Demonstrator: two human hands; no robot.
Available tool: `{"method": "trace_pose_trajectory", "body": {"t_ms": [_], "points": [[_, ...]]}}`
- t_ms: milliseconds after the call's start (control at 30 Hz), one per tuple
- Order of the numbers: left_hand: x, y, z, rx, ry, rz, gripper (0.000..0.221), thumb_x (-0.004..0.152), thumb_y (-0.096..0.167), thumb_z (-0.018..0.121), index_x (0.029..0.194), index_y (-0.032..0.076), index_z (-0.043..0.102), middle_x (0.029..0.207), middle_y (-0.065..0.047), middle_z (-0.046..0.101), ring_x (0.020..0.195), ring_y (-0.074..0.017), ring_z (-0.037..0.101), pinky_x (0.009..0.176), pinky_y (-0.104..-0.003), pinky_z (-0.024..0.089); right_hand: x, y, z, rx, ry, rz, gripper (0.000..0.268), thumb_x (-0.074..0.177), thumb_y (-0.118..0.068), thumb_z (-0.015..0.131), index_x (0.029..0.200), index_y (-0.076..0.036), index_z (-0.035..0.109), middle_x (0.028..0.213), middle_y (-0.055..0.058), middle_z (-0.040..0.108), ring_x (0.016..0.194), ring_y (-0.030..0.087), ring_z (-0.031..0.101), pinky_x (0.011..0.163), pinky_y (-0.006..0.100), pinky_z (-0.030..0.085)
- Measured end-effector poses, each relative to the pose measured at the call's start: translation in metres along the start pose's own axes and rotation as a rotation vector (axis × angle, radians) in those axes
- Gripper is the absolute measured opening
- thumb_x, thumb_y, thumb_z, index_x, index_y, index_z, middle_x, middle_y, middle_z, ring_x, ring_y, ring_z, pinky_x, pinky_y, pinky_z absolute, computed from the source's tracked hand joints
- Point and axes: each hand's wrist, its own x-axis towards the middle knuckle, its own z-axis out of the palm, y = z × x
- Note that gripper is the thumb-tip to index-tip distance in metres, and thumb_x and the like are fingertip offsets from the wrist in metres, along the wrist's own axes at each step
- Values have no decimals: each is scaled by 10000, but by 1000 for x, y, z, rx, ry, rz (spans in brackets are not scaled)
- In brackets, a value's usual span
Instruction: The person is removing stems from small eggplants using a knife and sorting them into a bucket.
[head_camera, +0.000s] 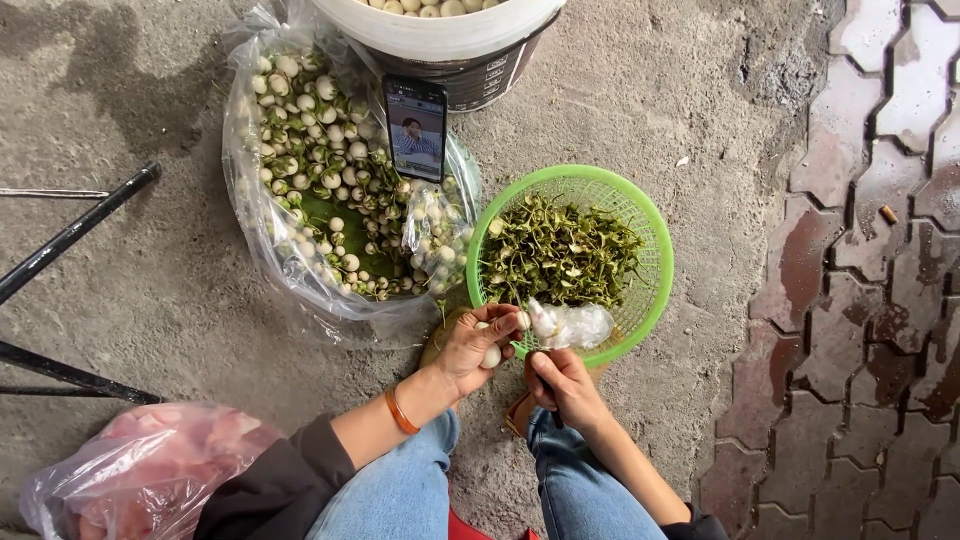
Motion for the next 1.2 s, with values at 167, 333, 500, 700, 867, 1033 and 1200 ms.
{"method": "trace_pose_trajectory", "body": {"t_ms": [167,333,500,700,867,1033,1200], "points": [[-18,26,15,-6,-75,-50,209,883,50,769,1089,46,734,878,-126,757,689,-152,690,512,-199,527,2,8,-11,4,62,-20,263,1077,-102,471,1080,96,644,529,105,411,315,111,342,253,236,325],[-30,41,17,-132,-237,-188,271,938,86,662,1205,41,663,958,-138,738,706,-140,632,498,-209,499,5,-14,8,74,125,2,308,1097,-154,463,958,64,631,532,76,403,326,90,343,253,216,300],[-15,32,6,-71,-242,-201,270,953,232,734,1103,14,680,848,-111,694,737,-249,742,517,-270,586,7,-20,14,79,60,-35,265,1096,-119,441,994,67,600,563,93,445,339,83,362,266,212,327],[-7,13,-8,-61,-287,-207,211,902,77,773,1078,3,682,767,-126,707,655,-239,746,471,-252,597,2,13,-12,102,16,-2,261,1080,-120,451,1060,107,577,573,125,445,344,110,374,264,238,354],[-23,93,35,-158,-145,-205,172,934,88,655,1104,69,681,960,-122,727,735,-204,706,515,-218,549,10,-51,42,179,59,-55,317,1105,-122,424,844,38,508,576,120,404,351,121,350,254,225,325],[-46,248,123,-520,-880,120,519,1073,410,620,1430,41,547,1522,-183,498,1376,-340,537,1221,-455,490,6,-46,29,170,36,37,551,1059,-199,514,1567,-66,347,663,27,505,426,83,319,343,207,249],[-29,298,79,289,-438,974,698,1169,305,653,1656,147,178,1775,-218,107,1694,-419,130,1437,-622,172,8,-47,25,93,42,51,382,1081,-279,497,782,-47,548,613,17,426,431,73,306,364,228,220]]}}
